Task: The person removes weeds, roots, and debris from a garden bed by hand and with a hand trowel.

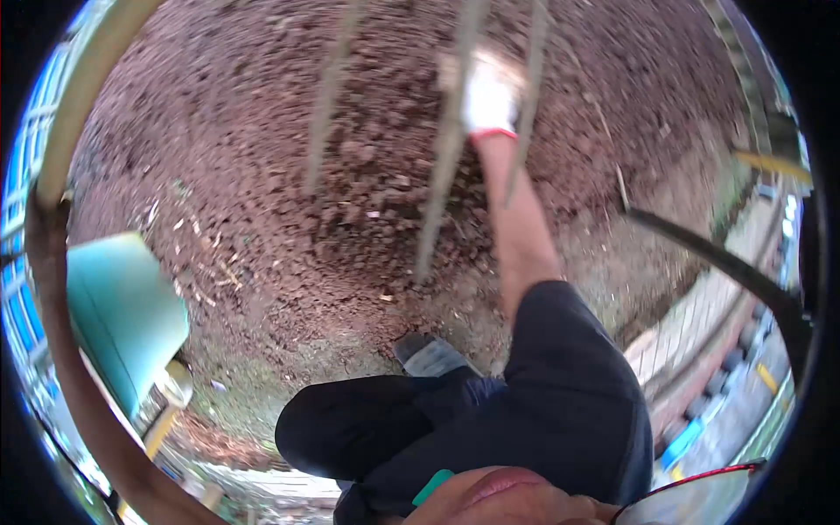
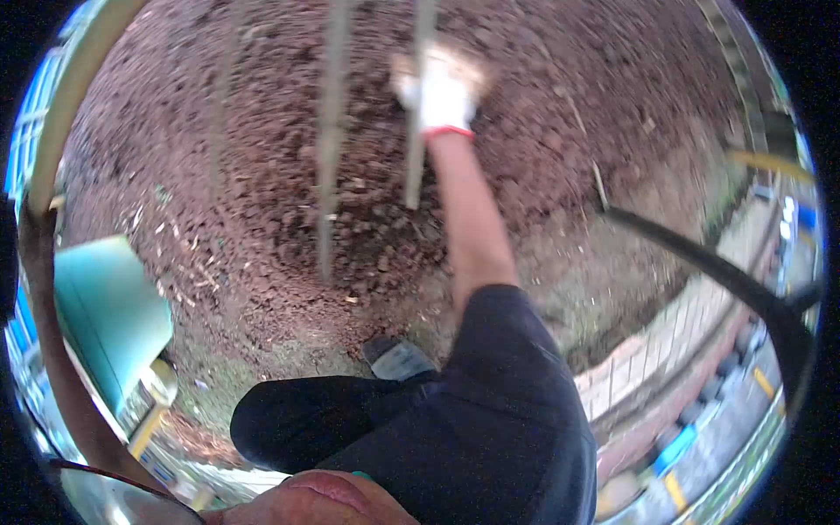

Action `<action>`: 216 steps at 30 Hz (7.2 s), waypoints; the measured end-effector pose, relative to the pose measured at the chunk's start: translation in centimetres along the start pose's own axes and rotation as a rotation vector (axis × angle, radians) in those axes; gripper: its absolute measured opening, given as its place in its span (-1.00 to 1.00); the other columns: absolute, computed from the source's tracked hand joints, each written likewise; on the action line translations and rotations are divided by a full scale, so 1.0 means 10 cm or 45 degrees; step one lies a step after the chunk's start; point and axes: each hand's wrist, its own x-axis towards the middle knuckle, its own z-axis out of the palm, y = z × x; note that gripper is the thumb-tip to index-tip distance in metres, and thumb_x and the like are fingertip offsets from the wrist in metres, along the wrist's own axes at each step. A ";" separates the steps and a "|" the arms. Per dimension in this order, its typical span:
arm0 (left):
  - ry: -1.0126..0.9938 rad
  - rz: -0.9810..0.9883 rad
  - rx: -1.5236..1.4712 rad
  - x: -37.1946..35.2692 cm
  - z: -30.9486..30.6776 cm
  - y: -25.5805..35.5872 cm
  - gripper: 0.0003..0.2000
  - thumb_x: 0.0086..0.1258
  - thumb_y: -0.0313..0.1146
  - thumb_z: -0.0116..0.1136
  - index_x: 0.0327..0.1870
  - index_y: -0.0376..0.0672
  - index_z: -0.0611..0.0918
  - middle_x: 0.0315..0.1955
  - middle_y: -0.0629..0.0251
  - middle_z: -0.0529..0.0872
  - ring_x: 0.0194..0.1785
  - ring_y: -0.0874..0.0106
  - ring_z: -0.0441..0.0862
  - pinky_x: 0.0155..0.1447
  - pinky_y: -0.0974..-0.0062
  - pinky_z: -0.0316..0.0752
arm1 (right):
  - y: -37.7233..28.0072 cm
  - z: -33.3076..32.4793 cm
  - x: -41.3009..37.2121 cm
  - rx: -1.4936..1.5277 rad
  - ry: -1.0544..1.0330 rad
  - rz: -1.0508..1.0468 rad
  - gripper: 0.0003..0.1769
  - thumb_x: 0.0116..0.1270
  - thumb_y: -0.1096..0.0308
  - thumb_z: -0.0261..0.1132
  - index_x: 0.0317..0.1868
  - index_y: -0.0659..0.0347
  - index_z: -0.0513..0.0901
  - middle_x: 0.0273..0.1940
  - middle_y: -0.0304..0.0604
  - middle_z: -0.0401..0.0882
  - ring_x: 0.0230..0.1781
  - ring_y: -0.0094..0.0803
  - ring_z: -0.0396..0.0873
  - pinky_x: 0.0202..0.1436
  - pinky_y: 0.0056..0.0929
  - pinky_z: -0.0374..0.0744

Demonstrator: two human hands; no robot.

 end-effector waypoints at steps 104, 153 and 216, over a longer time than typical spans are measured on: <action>-0.230 -2.377 -0.099 -2.81 3.29 2.08 -0.36 0.45 0.35 -0.24 0.54 0.47 0.17 0.59 0.19 0.02 0.63 0.01 -0.17 0.54 -0.22 -0.14 | -1.74 -0.32 -0.23 0.400 -0.687 -0.513 -0.20 0.19 -0.02 0.38 0.42 0.01 0.34 0.40 0.00 0.30 0.48 0.12 0.14 0.49 0.17 0.10; -0.165 -2.281 0.100 -2.77 3.44 2.08 -0.37 0.47 0.29 -0.35 0.53 0.36 0.24 0.57 -0.03 -0.03 0.59 -0.18 -0.20 0.47 -0.38 -0.20 | -2.60 0.64 1.09 -0.138 -0.614 0.091 -0.18 0.35 -0.43 -0.04 -0.05 0.22 0.70 -0.09 0.11 0.69 -0.01 0.06 0.65 -0.03 0.12 0.60; -1.002 -1.676 -1.083 -6.14 0.58 3.02 -0.82 0.45 -0.29 0.07 -0.15 -0.18 0.65 -0.41 0.09 0.73 -0.29 0.21 0.71 -0.10 0.29 0.57 | -1.37 -0.76 -0.55 0.250 -0.588 -0.638 -0.51 0.11 0.16 0.42 0.10 -0.03 0.64 0.10 -0.01 0.59 0.13 -0.04 0.51 0.24 -0.05 0.40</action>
